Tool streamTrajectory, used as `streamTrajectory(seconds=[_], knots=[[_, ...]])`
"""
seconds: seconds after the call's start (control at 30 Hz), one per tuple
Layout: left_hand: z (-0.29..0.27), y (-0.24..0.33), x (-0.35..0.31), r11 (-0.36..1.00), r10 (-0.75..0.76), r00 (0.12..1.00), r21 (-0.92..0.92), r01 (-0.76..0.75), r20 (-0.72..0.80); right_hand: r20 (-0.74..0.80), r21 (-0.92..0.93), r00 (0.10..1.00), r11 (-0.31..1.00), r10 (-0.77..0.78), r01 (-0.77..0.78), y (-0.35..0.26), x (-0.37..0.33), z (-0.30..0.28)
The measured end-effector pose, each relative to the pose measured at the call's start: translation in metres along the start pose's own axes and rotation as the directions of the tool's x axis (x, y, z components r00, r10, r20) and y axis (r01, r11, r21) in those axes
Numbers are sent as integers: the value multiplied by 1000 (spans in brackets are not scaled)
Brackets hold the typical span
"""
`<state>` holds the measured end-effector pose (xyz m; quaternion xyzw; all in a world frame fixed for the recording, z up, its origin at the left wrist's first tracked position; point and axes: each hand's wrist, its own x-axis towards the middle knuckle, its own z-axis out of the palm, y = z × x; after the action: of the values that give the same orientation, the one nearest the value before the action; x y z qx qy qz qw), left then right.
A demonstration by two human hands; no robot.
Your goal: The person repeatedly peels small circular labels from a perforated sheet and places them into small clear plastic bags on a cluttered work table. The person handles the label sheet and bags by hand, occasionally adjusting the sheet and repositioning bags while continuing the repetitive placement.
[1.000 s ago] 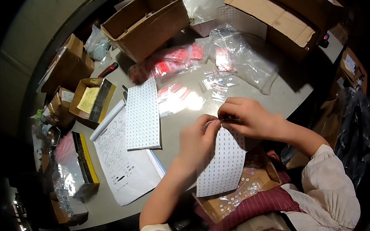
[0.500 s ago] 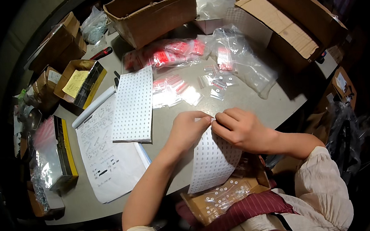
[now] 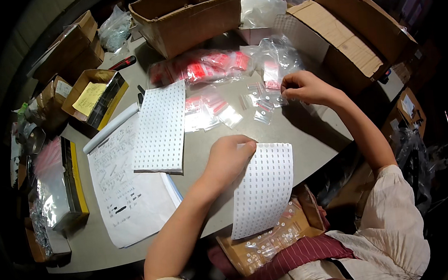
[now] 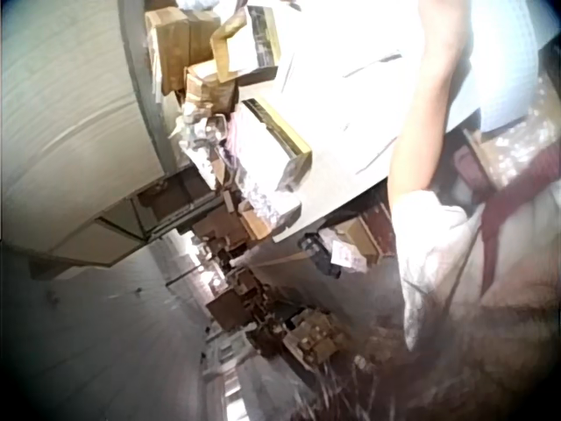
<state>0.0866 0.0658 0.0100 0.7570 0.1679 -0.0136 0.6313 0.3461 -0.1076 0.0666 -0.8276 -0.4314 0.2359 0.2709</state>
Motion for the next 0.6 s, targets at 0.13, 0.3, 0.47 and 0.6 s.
streamTrajectory(seconds=[0.13, 0.3, 0.47, 0.6], knots=[[1, -1, -3, 995, 77, 997, 63, -76, -26, 19, -163, 997, 984, -74, 76, 7, 12, 9], [3, -8, -3, 993, 112, 993, 39, -111, -42, -39, -376, 995, 924, -90, 69, -2, 9, 17], [6, -5, -5, 991, 126, 990, 54, -122, -68, 29, -474, 1000, 880, 7, 8, -14, 7, 8], [9, 13, -17, 985, 146, 989, 98, -142, -32, 125, -472, 988, 881, 88, -19, -13, -1, 0]])
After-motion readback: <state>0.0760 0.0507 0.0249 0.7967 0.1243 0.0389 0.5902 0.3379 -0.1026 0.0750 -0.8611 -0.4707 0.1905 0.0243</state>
